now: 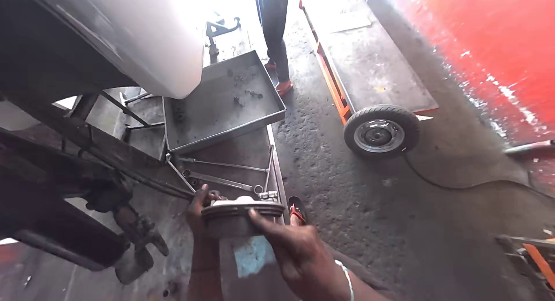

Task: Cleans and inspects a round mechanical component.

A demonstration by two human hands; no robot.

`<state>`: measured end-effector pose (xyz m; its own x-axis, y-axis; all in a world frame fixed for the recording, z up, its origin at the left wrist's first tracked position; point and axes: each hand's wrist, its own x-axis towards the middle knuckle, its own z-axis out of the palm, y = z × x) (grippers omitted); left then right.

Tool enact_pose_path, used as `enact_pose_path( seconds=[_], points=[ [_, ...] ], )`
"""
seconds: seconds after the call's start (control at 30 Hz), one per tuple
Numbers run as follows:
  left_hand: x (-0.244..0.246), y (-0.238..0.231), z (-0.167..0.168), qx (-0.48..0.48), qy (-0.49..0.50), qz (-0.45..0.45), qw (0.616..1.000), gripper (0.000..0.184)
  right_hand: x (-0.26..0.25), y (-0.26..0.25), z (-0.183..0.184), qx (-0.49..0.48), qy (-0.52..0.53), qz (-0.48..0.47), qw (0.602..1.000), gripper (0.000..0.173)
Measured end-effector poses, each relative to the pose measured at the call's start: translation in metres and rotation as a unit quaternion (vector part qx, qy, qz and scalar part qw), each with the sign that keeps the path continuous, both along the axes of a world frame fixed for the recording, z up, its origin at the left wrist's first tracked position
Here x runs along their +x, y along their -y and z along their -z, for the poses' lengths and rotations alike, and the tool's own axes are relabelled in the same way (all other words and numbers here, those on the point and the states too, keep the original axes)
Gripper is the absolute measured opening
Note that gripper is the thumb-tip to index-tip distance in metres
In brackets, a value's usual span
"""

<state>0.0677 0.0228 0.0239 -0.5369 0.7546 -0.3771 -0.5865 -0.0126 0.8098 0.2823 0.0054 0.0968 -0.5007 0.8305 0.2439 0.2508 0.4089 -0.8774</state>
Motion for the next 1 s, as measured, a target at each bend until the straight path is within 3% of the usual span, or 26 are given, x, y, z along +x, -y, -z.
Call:
enact_pose_path(
  seconds=[0.23,0.37,0.53,0.67,0.83,0.93,1.0],
  points=[
    [-0.003,0.000,0.004,-0.013,-0.018,-0.013,1.000,0.038,-0.005,-0.012,-0.002,0.025,0.028,0.003,0.999,0.043],
    [-0.001,-0.002,-0.003,0.001,-0.020,0.008,1.000,0.051,0.006,0.005,-0.003,0.025,0.020,-0.007,0.999,0.042],
    [-0.002,-0.002,0.005,-0.033,-0.041,-0.032,0.998,0.033,-0.008,-0.018,-0.018,0.028,0.071,-0.012,0.997,0.047],
    [0.000,0.000,0.001,0.001,-0.020,0.000,1.000,0.049,-0.001,0.005,-0.011,0.041,0.041,-0.003,0.998,0.042],
    [0.000,-0.001,0.007,-0.046,-0.068,-0.050,0.995,0.031,-0.007,-0.012,-0.016,0.038,0.083,0.016,0.996,0.046],
    [-0.004,-0.001,0.009,0.014,-0.061,0.007,0.998,0.046,0.000,0.008,-0.012,0.054,0.059,0.017,0.997,0.042],
    [0.002,0.001,0.000,0.006,-0.066,0.000,0.998,0.049,0.005,0.011,-0.010,0.067,0.062,0.021,0.996,0.042]
  ],
)
